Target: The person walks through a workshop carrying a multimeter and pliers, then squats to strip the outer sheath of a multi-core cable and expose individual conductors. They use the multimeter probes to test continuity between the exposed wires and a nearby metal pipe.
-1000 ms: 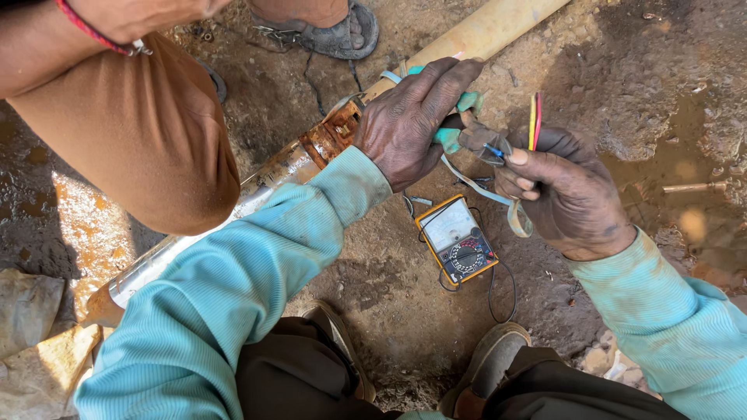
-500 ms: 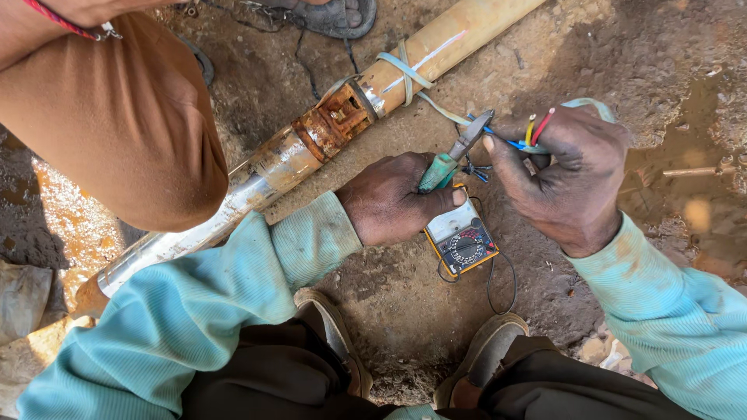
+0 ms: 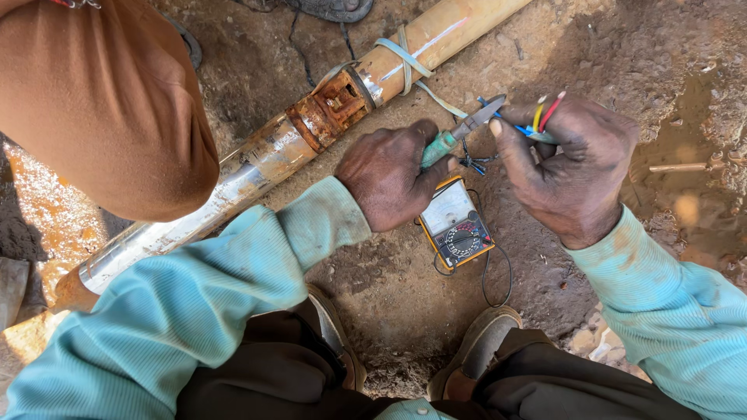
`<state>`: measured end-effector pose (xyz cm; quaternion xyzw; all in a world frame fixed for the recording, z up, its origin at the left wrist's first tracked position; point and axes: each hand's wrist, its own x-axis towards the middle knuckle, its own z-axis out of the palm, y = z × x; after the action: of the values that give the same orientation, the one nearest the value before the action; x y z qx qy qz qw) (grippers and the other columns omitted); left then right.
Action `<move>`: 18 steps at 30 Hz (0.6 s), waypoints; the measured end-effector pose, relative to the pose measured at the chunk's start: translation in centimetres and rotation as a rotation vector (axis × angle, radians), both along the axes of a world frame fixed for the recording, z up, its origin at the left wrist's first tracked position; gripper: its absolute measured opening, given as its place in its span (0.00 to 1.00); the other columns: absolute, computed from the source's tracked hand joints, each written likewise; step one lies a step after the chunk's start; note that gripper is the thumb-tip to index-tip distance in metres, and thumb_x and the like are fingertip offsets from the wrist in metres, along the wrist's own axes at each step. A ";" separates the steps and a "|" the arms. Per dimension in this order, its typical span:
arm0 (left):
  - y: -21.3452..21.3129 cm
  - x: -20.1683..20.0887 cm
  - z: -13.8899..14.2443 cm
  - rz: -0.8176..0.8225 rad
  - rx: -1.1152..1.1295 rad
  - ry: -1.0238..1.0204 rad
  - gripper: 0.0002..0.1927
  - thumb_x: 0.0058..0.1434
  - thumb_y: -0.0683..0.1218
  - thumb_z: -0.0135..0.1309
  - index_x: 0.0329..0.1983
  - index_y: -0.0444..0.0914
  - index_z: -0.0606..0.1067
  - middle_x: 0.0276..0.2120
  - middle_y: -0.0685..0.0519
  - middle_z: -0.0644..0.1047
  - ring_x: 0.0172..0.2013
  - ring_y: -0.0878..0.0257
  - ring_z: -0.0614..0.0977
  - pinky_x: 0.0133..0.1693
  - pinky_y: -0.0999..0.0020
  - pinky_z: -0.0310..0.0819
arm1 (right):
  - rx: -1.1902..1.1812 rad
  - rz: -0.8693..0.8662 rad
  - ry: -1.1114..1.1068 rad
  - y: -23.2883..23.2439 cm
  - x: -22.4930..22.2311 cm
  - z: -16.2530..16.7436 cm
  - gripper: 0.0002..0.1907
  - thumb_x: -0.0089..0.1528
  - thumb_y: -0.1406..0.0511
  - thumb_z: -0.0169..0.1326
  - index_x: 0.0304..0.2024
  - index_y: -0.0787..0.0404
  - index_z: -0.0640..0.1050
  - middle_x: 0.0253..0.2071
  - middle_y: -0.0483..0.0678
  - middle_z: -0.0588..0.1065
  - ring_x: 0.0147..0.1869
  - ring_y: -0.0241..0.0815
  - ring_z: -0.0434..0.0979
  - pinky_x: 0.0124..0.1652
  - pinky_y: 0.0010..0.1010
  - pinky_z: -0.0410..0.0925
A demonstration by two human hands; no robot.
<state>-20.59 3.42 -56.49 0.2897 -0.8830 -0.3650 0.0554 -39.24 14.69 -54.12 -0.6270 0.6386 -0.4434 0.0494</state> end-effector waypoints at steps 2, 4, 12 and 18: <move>-0.2 -0.1 -0.6 0.026 -0.094 0.074 0.13 0.62 0.51 0.57 0.39 0.36 0.74 0.26 0.42 0.79 0.28 0.45 0.83 0.33 0.47 0.75 | 0.037 0.078 -0.090 0.2 -0.1 -0.1 0.03 0.70 0.73 0.61 0.42 0.69 0.79 0.30 0.45 0.75 0.31 0.29 0.72 0.32 0.23 0.65; -0.8 -0.3 -1.0 0.065 -0.240 0.166 0.11 0.60 0.48 0.58 0.37 0.36 0.74 0.29 0.43 0.78 0.28 0.47 0.82 0.32 0.48 0.76 | 0.134 0.086 -0.274 0.3 -0.3 -0.4 0.03 0.72 0.71 0.58 0.45 0.67 0.79 0.32 0.42 0.77 0.33 0.25 0.75 0.33 0.19 0.68; -3.4 -2.4 -1.0 0.134 -0.103 0.079 0.11 0.59 0.53 0.62 0.37 0.43 0.81 0.27 0.44 0.82 0.28 0.46 0.84 0.34 0.48 0.78 | 0.163 0.040 -0.418 -1.2 -1.7 -4.1 0.11 0.70 0.69 0.67 0.49 0.69 0.80 0.35 0.42 0.74 0.34 0.25 0.65 0.32 0.17 0.59; -4.8 -4.6 -4.5 0.134 -0.231 0.078 0.14 0.61 0.55 0.62 0.36 0.40 0.80 0.26 0.43 0.81 0.30 0.44 0.84 0.35 0.46 0.77 | 0.019 -0.019 -0.174 -3.2 -2.8 -5.7 0.12 0.65 0.67 0.75 0.41 0.64 0.82 0.24 0.39 0.69 0.27 0.27 0.62 0.28 0.19 0.55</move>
<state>-25.18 -1.35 -61.03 0.3255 -0.8950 -0.2672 0.1470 -42.01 11.47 -59.86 -0.5796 0.6419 -0.4906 0.1062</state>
